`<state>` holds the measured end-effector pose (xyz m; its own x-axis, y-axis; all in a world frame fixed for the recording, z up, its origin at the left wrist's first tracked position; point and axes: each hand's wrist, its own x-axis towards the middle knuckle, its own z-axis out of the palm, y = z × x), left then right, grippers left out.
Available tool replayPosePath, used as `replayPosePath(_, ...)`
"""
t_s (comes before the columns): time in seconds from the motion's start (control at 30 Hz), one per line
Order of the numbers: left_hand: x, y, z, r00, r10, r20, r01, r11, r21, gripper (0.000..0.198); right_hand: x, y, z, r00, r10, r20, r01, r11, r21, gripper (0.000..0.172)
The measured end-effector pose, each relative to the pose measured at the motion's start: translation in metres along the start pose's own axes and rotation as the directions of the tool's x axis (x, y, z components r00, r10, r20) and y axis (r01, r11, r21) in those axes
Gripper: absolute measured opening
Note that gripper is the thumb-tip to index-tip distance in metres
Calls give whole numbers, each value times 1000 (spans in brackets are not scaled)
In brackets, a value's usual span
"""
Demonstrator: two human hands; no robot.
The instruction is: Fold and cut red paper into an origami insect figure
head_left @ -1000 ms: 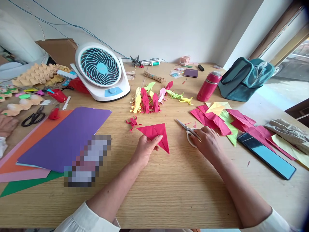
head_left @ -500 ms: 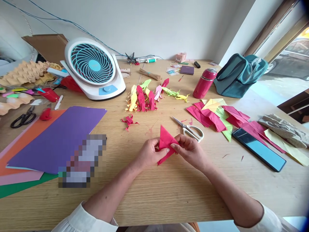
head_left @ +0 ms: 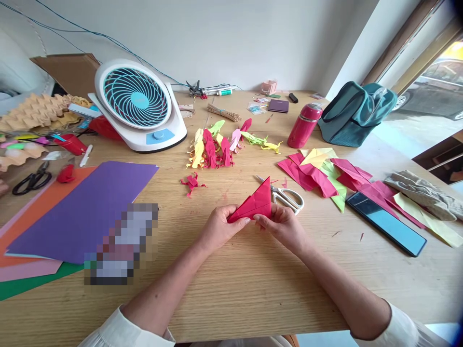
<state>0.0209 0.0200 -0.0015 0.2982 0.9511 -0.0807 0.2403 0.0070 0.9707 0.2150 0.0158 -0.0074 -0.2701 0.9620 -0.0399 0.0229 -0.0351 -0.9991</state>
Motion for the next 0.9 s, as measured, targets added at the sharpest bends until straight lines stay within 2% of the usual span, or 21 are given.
replayPosePath(0.07,2,-3,-2,1000,-16,-18,16,1000,-19,25,1,0,-1,998,2,-65,-2,1000,-3,40)
replayPosePath(0.17,4,-5,-4,998,-35,-43,33,997,-63,26,3,-2,-3,995,2,-95,-2,1000,-7,41)
replayPosePath(0.27,4,-4,-5,997,-65,-46,58,989,-139,27,4,-4,-5,997,12,-73,-13,1000,-15,42)
replayPosePath(0.5,6,0,-9,971,-231,-68,196,922,-334,39,7,-4,-8,998,39,-47,-40,999,-12,47)
replayPosePath(0.8,7,-2,-17,970,-228,-87,174,897,-406,45,6,-8,-14,994,94,64,-93,995,-23,49)
replayPosePath(0.9,8,-1,-17,968,-225,-113,160,895,-416,46,7,-6,-14,999,-6,-42,4,999,-42,44)
